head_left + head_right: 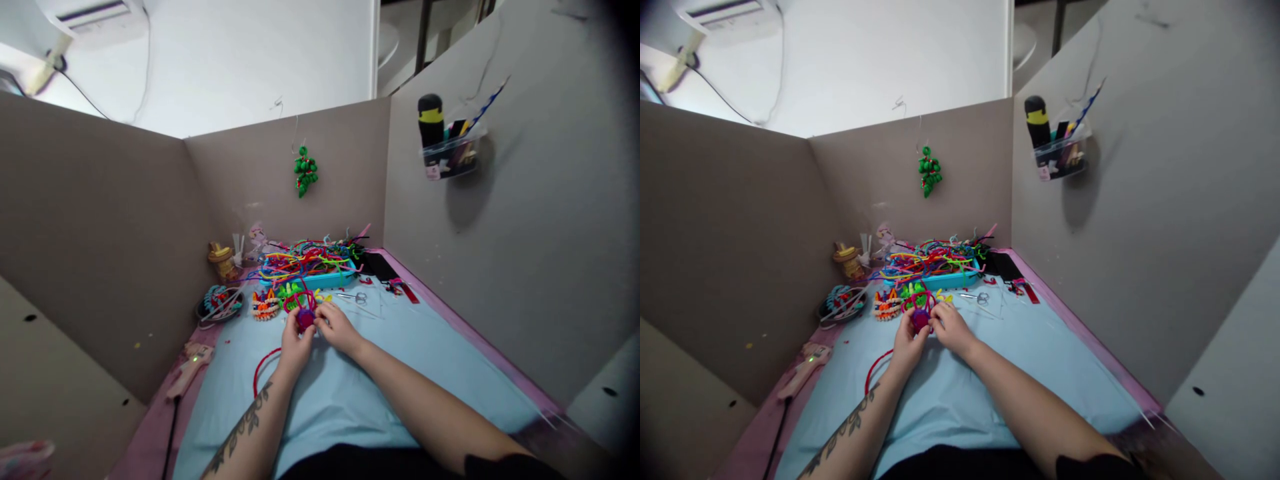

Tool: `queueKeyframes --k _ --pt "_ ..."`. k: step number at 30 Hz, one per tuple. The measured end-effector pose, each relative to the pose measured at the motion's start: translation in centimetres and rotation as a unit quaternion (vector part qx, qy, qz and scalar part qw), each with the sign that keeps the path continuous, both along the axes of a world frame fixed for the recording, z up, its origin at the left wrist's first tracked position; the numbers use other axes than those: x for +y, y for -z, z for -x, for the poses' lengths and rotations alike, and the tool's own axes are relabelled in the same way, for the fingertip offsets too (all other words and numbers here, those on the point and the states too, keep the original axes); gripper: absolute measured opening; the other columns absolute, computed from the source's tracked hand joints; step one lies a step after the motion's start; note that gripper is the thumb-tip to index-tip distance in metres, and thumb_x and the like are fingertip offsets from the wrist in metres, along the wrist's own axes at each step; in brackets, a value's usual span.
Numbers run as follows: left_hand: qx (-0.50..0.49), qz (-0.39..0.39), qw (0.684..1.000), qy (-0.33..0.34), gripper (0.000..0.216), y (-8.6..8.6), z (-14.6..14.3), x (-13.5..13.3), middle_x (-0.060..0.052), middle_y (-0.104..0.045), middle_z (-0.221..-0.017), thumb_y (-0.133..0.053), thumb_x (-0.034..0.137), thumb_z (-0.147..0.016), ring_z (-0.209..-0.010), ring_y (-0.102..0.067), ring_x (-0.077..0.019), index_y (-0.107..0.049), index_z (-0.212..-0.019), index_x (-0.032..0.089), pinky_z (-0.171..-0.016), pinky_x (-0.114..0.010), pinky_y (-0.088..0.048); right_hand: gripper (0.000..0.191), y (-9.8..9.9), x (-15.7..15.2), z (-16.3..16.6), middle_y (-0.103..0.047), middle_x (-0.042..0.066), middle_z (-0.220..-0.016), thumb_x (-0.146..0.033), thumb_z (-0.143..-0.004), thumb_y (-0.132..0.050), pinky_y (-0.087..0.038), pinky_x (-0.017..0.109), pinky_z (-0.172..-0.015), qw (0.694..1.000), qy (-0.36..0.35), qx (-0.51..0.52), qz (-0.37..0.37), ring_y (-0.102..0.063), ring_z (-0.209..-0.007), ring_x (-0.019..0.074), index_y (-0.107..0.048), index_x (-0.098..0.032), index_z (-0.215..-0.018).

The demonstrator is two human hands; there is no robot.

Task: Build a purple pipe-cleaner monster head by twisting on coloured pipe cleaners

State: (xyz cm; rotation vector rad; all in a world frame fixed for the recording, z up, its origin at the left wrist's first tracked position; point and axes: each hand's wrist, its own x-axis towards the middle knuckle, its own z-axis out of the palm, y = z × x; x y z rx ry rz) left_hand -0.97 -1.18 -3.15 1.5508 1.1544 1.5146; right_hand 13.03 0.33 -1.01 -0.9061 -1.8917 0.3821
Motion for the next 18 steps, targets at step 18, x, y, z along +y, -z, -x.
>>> queueKeyframes --k 18 --pt "-0.007 -0.008 1.000 -0.012 0.051 0.58 0.18 0.21 -0.010 -0.059 -0.110 -0.063 0.024 -0.069 -0.101 -0.057 -0.0234 -0.047 -0.116 0.017 -0.089 -0.037 -0.044 0.023 0.35 0.28 -0.23 -0.052 0.004 -0.085 -0.001 -0.068 -0.043 -0.040 0.035 -0.082 0.999 -0.027 0.015 -0.033 -0.047 -0.087 0.0196 -0.054 -0.020 -0.075"
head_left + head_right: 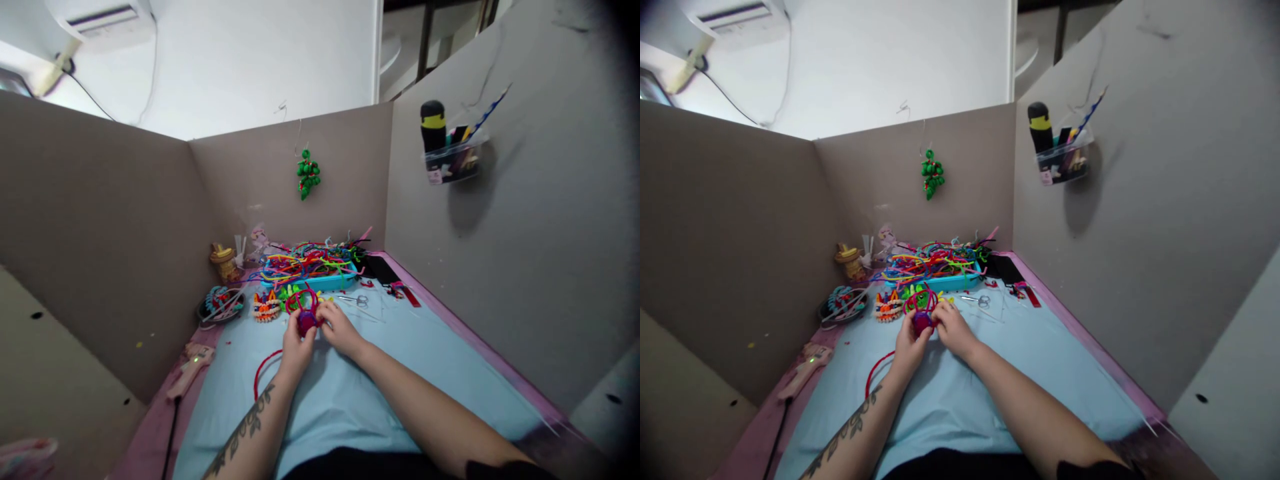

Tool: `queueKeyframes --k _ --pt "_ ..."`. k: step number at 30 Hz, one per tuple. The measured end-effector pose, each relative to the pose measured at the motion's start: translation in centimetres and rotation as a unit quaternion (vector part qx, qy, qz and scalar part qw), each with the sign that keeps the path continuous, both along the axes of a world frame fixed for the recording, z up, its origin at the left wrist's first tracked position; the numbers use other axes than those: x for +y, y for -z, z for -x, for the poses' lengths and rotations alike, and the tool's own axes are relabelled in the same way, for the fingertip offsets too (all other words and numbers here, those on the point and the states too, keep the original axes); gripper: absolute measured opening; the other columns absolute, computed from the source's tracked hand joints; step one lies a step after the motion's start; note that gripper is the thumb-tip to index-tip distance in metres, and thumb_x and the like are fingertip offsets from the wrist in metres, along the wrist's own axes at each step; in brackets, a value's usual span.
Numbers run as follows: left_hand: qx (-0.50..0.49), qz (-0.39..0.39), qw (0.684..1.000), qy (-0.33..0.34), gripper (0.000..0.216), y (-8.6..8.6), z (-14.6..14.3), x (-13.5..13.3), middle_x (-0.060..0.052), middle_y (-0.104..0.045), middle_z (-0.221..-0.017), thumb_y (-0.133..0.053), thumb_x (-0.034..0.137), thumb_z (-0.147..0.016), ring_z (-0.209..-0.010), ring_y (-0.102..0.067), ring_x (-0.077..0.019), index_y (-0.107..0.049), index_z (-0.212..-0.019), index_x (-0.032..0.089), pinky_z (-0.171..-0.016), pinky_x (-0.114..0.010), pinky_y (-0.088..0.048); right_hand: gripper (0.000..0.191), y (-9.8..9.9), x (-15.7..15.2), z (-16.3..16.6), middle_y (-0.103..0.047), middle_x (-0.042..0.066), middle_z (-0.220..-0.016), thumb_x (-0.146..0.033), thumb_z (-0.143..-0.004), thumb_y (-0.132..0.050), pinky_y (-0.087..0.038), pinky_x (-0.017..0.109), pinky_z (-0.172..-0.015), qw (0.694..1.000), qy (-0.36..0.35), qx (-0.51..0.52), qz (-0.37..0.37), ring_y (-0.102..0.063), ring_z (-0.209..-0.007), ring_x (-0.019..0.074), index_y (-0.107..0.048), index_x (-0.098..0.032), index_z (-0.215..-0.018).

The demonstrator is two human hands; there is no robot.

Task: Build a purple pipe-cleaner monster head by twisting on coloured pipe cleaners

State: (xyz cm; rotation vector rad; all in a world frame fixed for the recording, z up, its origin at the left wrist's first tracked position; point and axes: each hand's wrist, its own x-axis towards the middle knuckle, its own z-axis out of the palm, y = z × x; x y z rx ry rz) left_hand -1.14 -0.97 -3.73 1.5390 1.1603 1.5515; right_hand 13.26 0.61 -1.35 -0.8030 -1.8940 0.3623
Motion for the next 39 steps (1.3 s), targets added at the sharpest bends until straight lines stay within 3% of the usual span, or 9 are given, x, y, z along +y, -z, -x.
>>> queueKeyframes --k 7,16,25,29,33,39 --pt "-0.091 0.051 0.993 0.062 0.060 -0.6 0.0 0.2 -0.012 -0.056 -0.121 -0.068 0.031 -0.066 -0.107 -0.056 -0.0245 -0.047 -0.120 0.015 -0.092 -0.036 -0.044 0.018 0.0 0.0 -0.3 -0.058 0.004 -0.085 -0.006 -0.074 -0.051 -0.041 0.035 -0.080 0.999 0.003 -0.027 -0.022 -0.049 -0.087 0.0201 -0.060 -0.021 -0.081" --pt "-0.196 0.119 0.970 0.087 0.065 -1.2 0.1 0.0 -0.011 -0.065 -0.107 -0.076 0.032 -0.058 -0.097 -0.060 -0.0228 -0.052 -0.116 0.015 -0.085 -0.033 -0.047 0.020 -0.3 0.0 -0.4 -0.061 0.006 -0.086 -0.010 -0.075 -0.053 -0.043 0.037 -0.080 0.999 0.000 -0.014 -0.034 -0.052 -0.087 0.0214 -0.063 -0.022 -0.088" --pt "-0.176 0.119 0.973 0.093 0.065 -1.4 0.0 0.0 -0.014 -0.061 -0.113 -0.075 0.033 -0.059 -0.102 -0.058 -0.0244 -0.052 -0.116 0.013 -0.087 -0.034 -0.045 0.016 -0.8 -0.6 -0.4 -0.060 0.005 -0.080 -0.013 -0.077 -0.053 -0.043 0.037 -0.077 0.999 0.013 0.015 -0.041 -0.052 -0.083 0.0206 -0.065 -0.023 -0.079" --pt "-0.143 0.097 0.982 0.076 0.066 -1.6 -0.2 -0.1 -0.015 -0.055 -0.123 -0.074 0.035 -0.060 -0.111 -0.054 -0.0251 -0.049 -0.117 0.014 -0.092 -0.034 -0.043 0.010 -1.0 -0.7 -0.2 -0.058 0.005 -0.080 -0.014 -0.075 -0.058 -0.041 0.037 -0.080 0.999 0.033 0.032 -0.008 -0.051 -0.085 0.0206 -0.064 -0.022 -0.071" --pt "-0.115 0.066 0.987 0.088 0.062 -1.7 -0.3 -0.2 -0.014 -0.052 -0.127 -0.070 0.034 -0.063 -0.111 -0.054 -0.0241 -0.049 -0.118 0.016 -0.093 -0.033 -0.043 0.006 -0.3 -0.3 0.1 -0.056 0.007 -0.095 -0.023 -0.068 -0.067 -0.036 0.044 -0.090 0.992 0.076 0.074 0.066 -0.047 -0.099 0.0244 -0.064 -0.021 -0.063" --pt "-0.066 0.034 0.994 0.086 0.056 -1.1 0.0 -0.2 -0.012 -0.055 -0.124 -0.066 0.025 -0.067 -0.105 -0.057 -0.0248 -0.049 -0.120 0.018 -0.089 -0.036 -0.047 0.016 1.6 0.8 0.6 -0.054 0.008 -0.109 -0.032 -0.069 -0.065 -0.036 0.049 -0.094 0.972 0.036 0.169 0.159 -0.049 -0.106 0.0259 -0.061 -0.019 -0.059"
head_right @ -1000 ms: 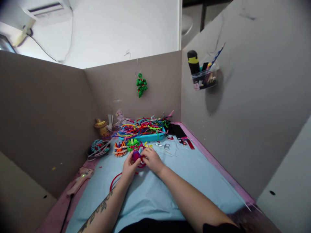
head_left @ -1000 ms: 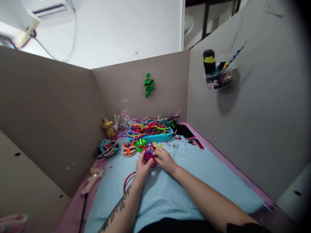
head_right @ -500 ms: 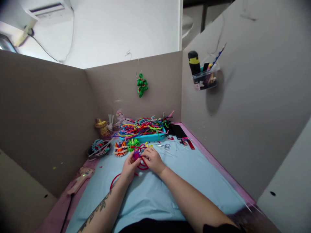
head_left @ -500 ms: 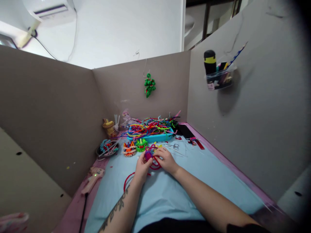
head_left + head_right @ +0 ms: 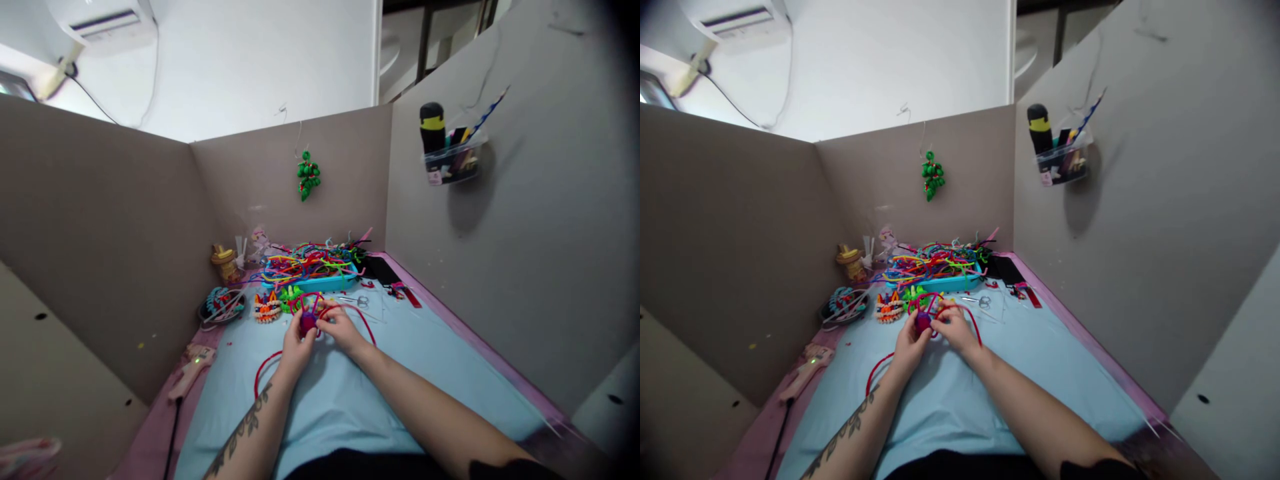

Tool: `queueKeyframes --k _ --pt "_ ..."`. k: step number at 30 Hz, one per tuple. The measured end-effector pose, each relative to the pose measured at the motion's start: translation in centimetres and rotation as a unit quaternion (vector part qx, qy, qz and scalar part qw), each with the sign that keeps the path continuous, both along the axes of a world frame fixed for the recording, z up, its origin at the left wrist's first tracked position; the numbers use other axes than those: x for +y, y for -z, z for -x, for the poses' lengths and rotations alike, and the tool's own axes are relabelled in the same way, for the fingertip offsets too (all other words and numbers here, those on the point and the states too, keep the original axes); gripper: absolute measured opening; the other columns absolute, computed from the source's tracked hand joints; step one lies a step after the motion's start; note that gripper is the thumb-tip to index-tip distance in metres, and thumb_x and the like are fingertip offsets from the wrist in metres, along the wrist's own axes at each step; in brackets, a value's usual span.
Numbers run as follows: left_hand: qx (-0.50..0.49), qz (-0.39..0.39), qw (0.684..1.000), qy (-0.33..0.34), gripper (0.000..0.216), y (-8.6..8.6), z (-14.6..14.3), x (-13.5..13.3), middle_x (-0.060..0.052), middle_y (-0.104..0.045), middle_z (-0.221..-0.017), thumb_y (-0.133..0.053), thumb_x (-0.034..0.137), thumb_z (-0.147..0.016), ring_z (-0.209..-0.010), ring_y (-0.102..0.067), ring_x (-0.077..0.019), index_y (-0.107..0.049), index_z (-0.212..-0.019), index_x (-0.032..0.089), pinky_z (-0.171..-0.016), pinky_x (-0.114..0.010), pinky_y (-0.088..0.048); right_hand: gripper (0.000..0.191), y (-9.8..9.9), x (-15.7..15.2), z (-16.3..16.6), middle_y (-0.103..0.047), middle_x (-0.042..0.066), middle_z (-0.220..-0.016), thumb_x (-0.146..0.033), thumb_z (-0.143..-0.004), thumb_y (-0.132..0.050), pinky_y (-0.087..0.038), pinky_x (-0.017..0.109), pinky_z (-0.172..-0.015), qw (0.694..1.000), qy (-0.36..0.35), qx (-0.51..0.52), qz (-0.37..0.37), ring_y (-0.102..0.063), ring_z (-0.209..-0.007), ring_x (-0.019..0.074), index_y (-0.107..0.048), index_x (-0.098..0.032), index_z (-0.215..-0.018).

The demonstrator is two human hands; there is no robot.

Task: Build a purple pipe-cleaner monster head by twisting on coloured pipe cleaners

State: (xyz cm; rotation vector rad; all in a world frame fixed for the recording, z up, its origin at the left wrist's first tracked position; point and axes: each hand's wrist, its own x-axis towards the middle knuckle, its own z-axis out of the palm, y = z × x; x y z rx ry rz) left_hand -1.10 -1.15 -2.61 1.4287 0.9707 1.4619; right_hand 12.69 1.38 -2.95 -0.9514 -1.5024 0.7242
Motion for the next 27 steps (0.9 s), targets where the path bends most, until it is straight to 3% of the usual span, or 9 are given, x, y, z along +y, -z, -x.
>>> queueKeyframes --k 5,11,17,21,24,27 --pt "0.025 -0.009 1.000 -0.007 0.057 0.34 -0.01 0.07 -0.012 -0.057 -0.121 -0.065 0.024 -0.067 -0.102 -0.059 -0.0245 -0.048 -0.121 0.017 -0.087 -0.036 -0.048 0.018 -0.20 0.00 -0.20 -0.052 0.009 -0.116 -0.032 -0.068 -0.066 -0.038 0.044 -0.095 1.000 -0.016 0.008 -0.017 -0.050 -0.108 0.0253 -0.062 -0.018 -0.058" --pt "0.055 0.004 0.997 -0.045 0.063 0.14 -0.10 -0.09 -0.009 -0.064 -0.105 -0.071 0.023 -0.059 -0.093 -0.062 -0.0238 -0.049 -0.118 0.018 -0.082 -0.036 -0.049 0.018 -0.32 0.00 -0.12 -0.058 0.007 -0.099 -0.031 -0.068 -0.065 -0.041 0.042 -0.092 1.000 -0.015 0.002 -0.018 -0.054 -0.100 0.0233 -0.060 -0.018 -0.056" --pt "0.093 -0.013 0.993 -0.077 0.057 -0.24 -0.07 -0.26 -0.007 -0.064 -0.100 -0.069 0.023 -0.061 -0.088 -0.062 -0.0213 -0.051 -0.114 0.018 -0.082 -0.035 -0.048 0.012 -0.14 -0.13 0.35 -0.058 0.007 -0.100 -0.026 -0.067 -0.064 -0.041 0.040 -0.091 0.999 -0.030 -0.010 0.004 -0.053 -0.100 0.0240 -0.062 -0.018 -0.058" --pt "0.065 -0.009 0.997 -0.049 0.057 -0.07 -0.11 -0.11 -0.009 -0.062 -0.108 -0.068 0.027 -0.064 -0.095 -0.060 -0.0220 -0.048 -0.117 0.017 -0.084 -0.034 -0.047 0.010 -0.38 -0.31 0.35 -0.058 0.007 -0.103 -0.028 -0.068 -0.062 -0.039 0.038 -0.093 1.000 -0.020 -0.019 0.010 -0.052 -0.103 0.0240 -0.065 -0.019 -0.066" --pt "0.020 0.000 1.000 -0.019 0.054 0.11 -0.09 0.08 -0.011 -0.059 -0.116 -0.063 0.033 -0.071 -0.101 -0.058 -0.0225 -0.048 -0.119 0.016 -0.087 -0.033 -0.046 0.015 -0.65 -0.25 0.23 -0.060 0.008 -0.097 -0.030 -0.070 -0.060 -0.039 0.035 -0.093 1.000 -0.022 -0.006 0.001 -0.054 -0.099 0.0229 -0.064 -0.018 -0.061" --pt "-0.015 0.034 0.999 -0.011 0.050 -0.03 -0.08 0.13 -0.011 -0.063 -0.108 -0.060 0.040 -0.074 -0.094 -0.061 -0.0225 -0.051 -0.117 0.016 -0.079 -0.033 -0.049 0.019 -0.75 -0.09 0.14 -0.061 0.008 -0.092 -0.032 -0.071 -0.059 -0.040 0.034 -0.092 1.000 -0.021 0.010 0.005 -0.056 -0.095 0.0225 -0.062 -0.018 -0.058"
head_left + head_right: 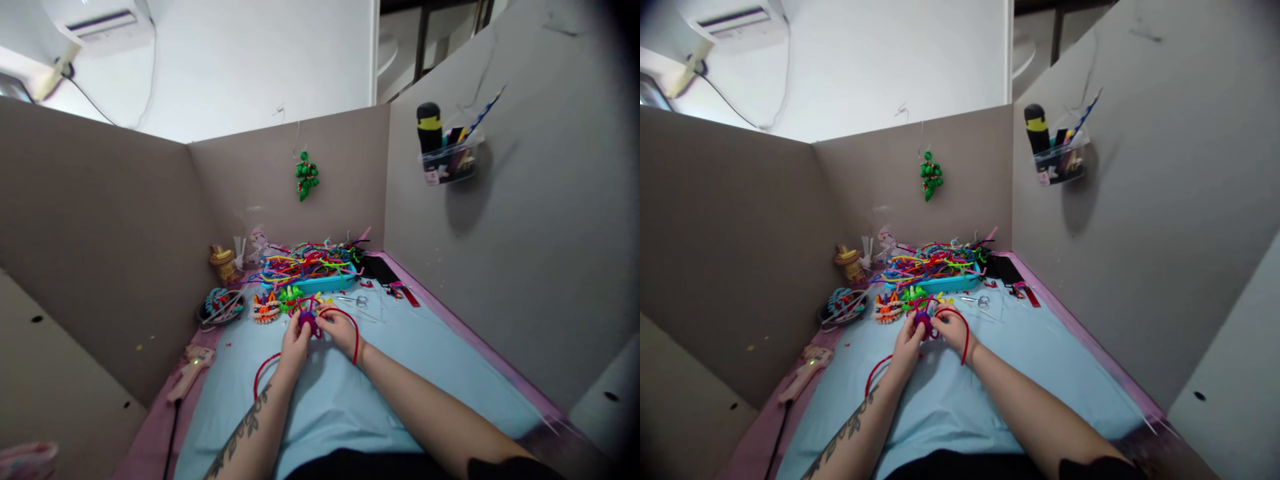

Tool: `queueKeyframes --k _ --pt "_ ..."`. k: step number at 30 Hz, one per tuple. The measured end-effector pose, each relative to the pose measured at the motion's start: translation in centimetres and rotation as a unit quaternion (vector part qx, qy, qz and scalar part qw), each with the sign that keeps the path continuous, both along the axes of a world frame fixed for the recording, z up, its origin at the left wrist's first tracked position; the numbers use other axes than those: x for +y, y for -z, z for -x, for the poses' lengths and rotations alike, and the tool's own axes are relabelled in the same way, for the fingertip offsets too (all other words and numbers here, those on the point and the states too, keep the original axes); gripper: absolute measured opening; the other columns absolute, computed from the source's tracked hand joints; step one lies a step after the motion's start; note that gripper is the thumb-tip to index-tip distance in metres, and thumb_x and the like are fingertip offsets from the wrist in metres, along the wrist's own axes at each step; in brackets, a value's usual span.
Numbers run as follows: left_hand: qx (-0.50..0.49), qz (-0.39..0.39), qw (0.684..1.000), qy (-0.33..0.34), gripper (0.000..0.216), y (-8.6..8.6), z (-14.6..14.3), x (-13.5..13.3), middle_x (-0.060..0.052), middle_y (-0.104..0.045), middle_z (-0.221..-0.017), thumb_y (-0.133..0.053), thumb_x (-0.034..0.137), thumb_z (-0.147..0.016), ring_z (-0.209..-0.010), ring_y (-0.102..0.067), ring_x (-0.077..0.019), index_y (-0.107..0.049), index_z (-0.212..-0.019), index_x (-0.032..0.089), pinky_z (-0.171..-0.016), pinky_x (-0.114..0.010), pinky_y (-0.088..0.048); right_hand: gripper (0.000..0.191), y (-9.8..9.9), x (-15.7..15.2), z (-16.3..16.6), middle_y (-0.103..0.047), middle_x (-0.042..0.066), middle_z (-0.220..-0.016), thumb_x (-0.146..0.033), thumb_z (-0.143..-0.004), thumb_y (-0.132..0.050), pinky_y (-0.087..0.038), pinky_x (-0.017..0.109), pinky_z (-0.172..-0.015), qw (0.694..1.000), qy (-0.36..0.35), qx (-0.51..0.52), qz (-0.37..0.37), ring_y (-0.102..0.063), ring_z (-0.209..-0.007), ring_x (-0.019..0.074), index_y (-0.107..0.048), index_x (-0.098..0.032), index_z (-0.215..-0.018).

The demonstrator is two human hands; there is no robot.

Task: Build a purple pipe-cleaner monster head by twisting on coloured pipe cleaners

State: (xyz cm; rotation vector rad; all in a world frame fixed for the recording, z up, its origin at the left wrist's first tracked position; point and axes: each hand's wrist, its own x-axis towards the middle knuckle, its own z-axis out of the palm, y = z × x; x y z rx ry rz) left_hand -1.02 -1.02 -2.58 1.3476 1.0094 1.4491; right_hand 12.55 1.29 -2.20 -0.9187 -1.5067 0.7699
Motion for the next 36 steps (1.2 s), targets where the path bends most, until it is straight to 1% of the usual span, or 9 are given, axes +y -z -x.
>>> queueKeyframes --k 3,8,12,17,22,26,29,31,36 --pt "-0.020 0.013 1.000 -0.016 0.048 -0.4 0.0 -0.1 -0.009 -0.066 -0.098 -0.064 0.040 -0.070 -0.085 -0.062 -0.0208 -0.056 -0.110 0.015 -0.071 -0.029 -0.049 0.023 0.2 0.1 0.0 -0.062 0.008 -0.089 -0.035 -0.071 -0.060 -0.042 0.034 -0.088 1.000 -0.008 0.004 0.017 -0.057 -0.092 0.0229 -0.060 -0.018 -0.056" --pt "-0.038 0.035 0.998 -0.024 0.045 -0.7 0.1 -0.1 -0.006 -0.066 -0.084 -0.068 0.038 -0.066 -0.068 -0.059 -0.0153 -0.059 -0.103 0.013 -0.061 -0.024 -0.046 0.027 0.7 0.4 0.1 -0.061 0.008 -0.094 -0.041 -0.071 -0.060 -0.044 0.032 -0.082 0.998 -0.037 0.041 0.014 -0.057 -0.092 0.0222 -0.060 -0.017 -0.059" --pt "-0.065 0.055 0.996 -0.016 0.045 -0.6 0.2 0.0 -0.006 -0.066 -0.084 -0.070 0.038 -0.064 -0.069 -0.059 -0.0150 -0.060 -0.101 0.012 -0.061 -0.023 -0.046 0.024 1.1 0.6 0.1 -0.061 0.007 -0.095 -0.041 -0.069 -0.062 -0.045 0.032 -0.080 0.998 -0.051 0.038 0.000 -0.058 -0.092 0.0222 -0.061 -0.018 -0.063" --pt "-0.070 0.053 0.996 -0.014 0.043 -0.9 0.2 -0.2 -0.005 -0.066 -0.080 -0.071 0.036 -0.063 -0.066 -0.058 -0.0138 -0.061 -0.098 0.012 -0.059 -0.022 -0.045 0.024 1.3 0.7 0.2 -0.060 0.007 -0.090 -0.039 -0.071 -0.061 -0.044 0.034 -0.083 0.998 -0.043 0.036 -0.005 -0.058 -0.091 0.0216 -0.059 -0.018 -0.060" --pt "-0.066 0.053 0.996 -0.010 0.044 -1.2 0.1 -0.4 -0.005 -0.067 -0.082 -0.071 0.035 -0.063 -0.070 -0.059 -0.0151 -0.062 -0.099 0.012 -0.063 -0.023 -0.046 0.021 0.9 0.5 0.3 -0.060 0.008 -0.096 -0.038 -0.071 -0.061 -0.045 0.033 -0.083 0.998 -0.022 0.050 -0.008 -0.057 -0.092 0.0214 -0.062 -0.018 -0.064" --pt "-0.070 0.056 0.996 -0.002 0.045 -1.1 0.2 -0.4 -0.006 -0.067 -0.083 -0.071 0.034 -0.063 -0.069 -0.059 -0.0148 -0.063 -0.101 0.012 -0.063 -0.023 -0.046 0.018 0.1 0.0 0.2 -0.061 0.007 -0.090 -0.033 -0.070 -0.061 -0.046 0.032 -0.079 0.999 -0.010 0.046 -0.012 -0.057 -0.087 0.0204 -0.060 -0.018 -0.061" --pt "-0.076 0.070 0.995 0.005 0.047 -0.9 0.3 -0.3 -0.006 -0.067 -0.085 -0.071 0.035 -0.063 -0.069 -0.059 -0.0147 -0.062 -0.105 0.013 -0.060 -0.023 -0.046 0.014 -0.4 -0.5 0.2 -0.062 0.005 -0.080 -0.029 -0.070 -0.061 -0.046 0.031 -0.076 0.999 0.012 0.037 -0.027 -0.057 -0.078 0.0185 -0.059 -0.018 -0.062" --pt "-0.077 0.069 0.995 0.004 0.047 -0.9 0.3 -0.3 -0.007 -0.068 -0.087 -0.071 0.034 -0.063 -0.071 -0.060 -0.0154 -0.063 -0.104 0.014 -0.061 -0.022 -0.046 0.013 -0.7 -0.8 0.3 -0.061 0.004 -0.074 -0.028 -0.070 -0.060 -0.045 0.030 -0.075 0.999 0.020 0.034 -0.032 -0.056 -0.074 0.0176 -0.058 -0.018 -0.062" --pt "-0.078 0.067 0.995 0.002 0.043 -0.8 0.3 -0.3 -0.007 -0.068 -0.087 -0.071 0.033 -0.062 -0.073 -0.060 -0.0170 -0.064 -0.100 0.014 -0.064 -0.025 -0.047 0.012 -1.1 -0.9 0.1 -0.059 0.003 -0.068 -0.026 -0.071 -0.059 -0.045 0.029 -0.069 0.999 0.025 0.016 -0.035 -0.055 -0.069 0.0169 -0.059 -0.018 -0.063"
